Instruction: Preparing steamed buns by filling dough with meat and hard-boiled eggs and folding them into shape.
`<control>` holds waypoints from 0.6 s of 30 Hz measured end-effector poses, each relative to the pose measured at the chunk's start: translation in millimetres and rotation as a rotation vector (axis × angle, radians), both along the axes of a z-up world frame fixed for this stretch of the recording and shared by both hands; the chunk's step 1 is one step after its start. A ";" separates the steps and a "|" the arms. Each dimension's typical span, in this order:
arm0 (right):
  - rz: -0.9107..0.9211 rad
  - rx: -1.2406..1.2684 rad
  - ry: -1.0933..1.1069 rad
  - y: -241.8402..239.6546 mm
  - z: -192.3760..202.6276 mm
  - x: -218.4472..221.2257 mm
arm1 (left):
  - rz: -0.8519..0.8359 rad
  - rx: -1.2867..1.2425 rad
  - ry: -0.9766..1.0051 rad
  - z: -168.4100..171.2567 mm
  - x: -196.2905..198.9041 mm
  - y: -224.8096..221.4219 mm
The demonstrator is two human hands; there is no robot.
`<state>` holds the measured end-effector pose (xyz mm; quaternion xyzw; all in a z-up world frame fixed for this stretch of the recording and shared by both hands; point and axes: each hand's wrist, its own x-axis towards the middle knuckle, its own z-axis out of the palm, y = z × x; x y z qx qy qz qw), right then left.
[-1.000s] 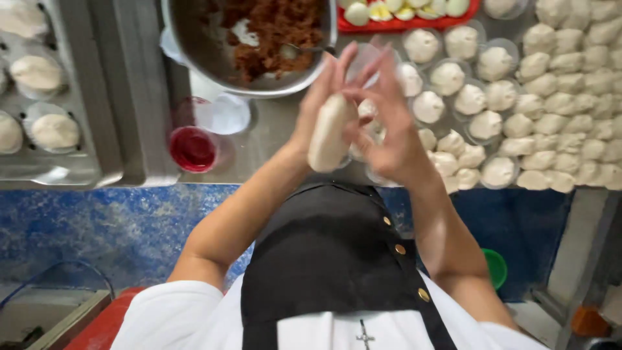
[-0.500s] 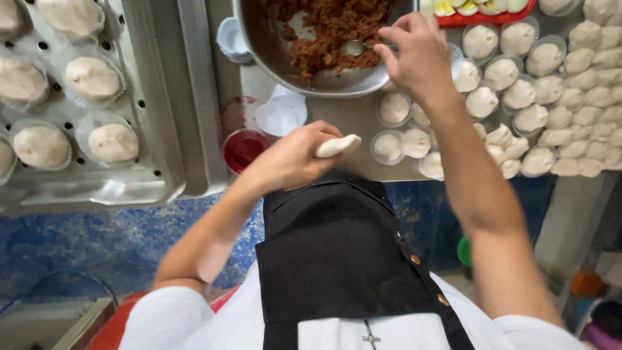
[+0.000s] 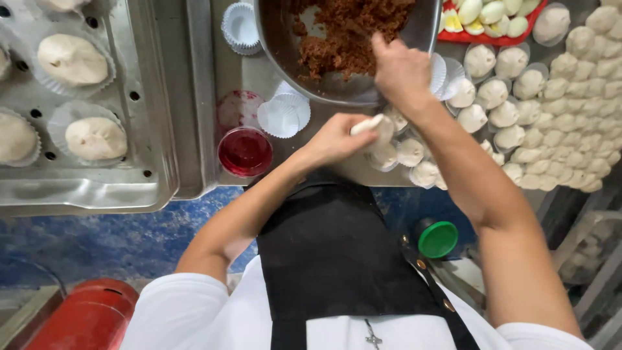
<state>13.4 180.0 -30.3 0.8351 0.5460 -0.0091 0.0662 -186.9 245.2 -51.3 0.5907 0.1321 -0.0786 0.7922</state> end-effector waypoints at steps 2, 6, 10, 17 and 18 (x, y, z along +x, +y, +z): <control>0.051 -0.049 0.133 -3.5 -25.0 -1.4 | 0.105 -0.113 0.065 -16.9 14.3 -4.3; 0.069 -0.296 0.223 0.9 -3.7 1.3 | 0.175 -0.197 0.033 -43.4 21.1 -10.5; 0.050 -0.369 0.425 -0.1 2.2 12.6 | 0.165 -0.256 -0.028 -38.6 22.3 -0.5; -0.324 -0.259 1.011 -20.7 37.2 45.2 | 0.055 -0.297 0.024 4.4 -1.3 9.2; -0.322 -0.255 1.009 -27.2 52.2 44.0 | 0.055 -0.293 0.021 3.1 -4.4 7.0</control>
